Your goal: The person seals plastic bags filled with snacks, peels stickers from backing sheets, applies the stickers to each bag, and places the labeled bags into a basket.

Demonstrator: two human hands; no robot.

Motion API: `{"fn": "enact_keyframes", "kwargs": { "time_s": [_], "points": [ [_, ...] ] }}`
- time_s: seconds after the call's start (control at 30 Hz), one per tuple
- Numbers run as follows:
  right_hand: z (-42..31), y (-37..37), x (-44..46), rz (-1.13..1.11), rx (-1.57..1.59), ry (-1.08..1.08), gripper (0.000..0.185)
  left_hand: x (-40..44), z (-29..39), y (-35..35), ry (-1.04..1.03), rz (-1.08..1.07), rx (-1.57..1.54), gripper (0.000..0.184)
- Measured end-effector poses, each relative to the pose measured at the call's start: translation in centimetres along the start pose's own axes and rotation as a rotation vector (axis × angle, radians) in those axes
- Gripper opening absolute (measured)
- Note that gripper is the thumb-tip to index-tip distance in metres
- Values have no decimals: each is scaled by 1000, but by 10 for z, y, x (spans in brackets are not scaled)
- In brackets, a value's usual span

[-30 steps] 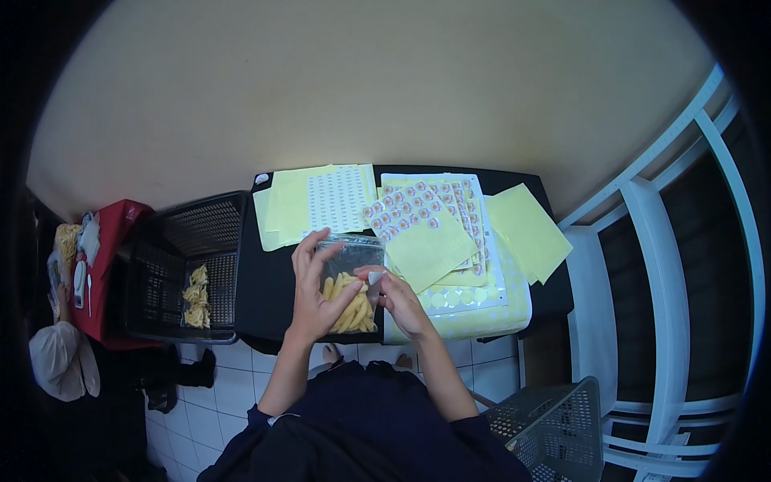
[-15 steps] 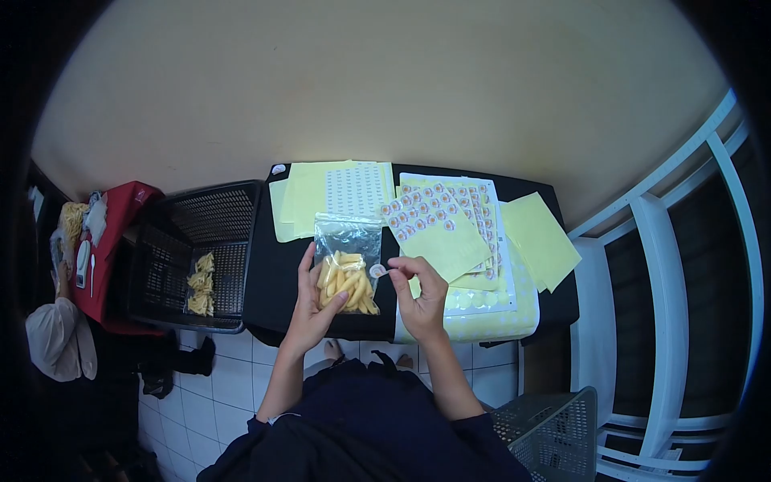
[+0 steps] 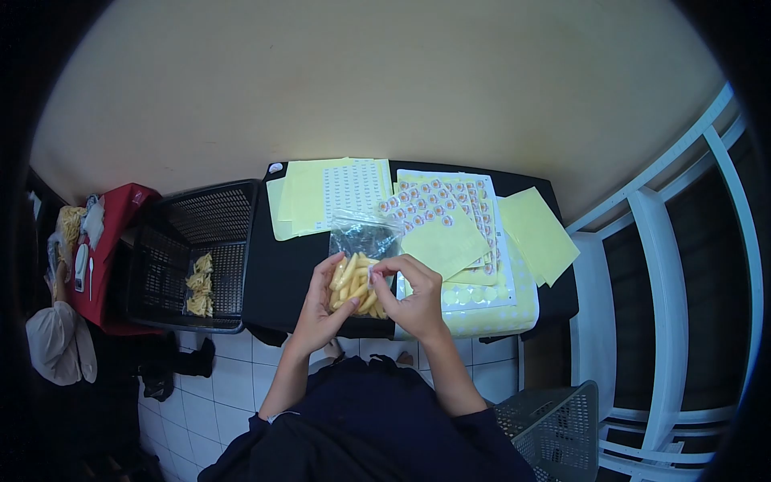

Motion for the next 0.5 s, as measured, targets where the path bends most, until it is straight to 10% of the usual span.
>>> {"fn": "enact_keyframes", "kwargs": {
  "time_s": [0.5],
  "points": [
    [-16, 6, -2, 121, -174, -18, 10, -5, 0, -14, -61, -22, -43, 59]
  ]
}}
Point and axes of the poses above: each hand's wrist, its own x-axis towards the middle knuckle, its own y-axis out of the back of the hand, z = x × y, the point moved 10 cm from there along x, towards the middle knuckle, and after that the axes turned 2 degrees about z, right-handed, at the moved point
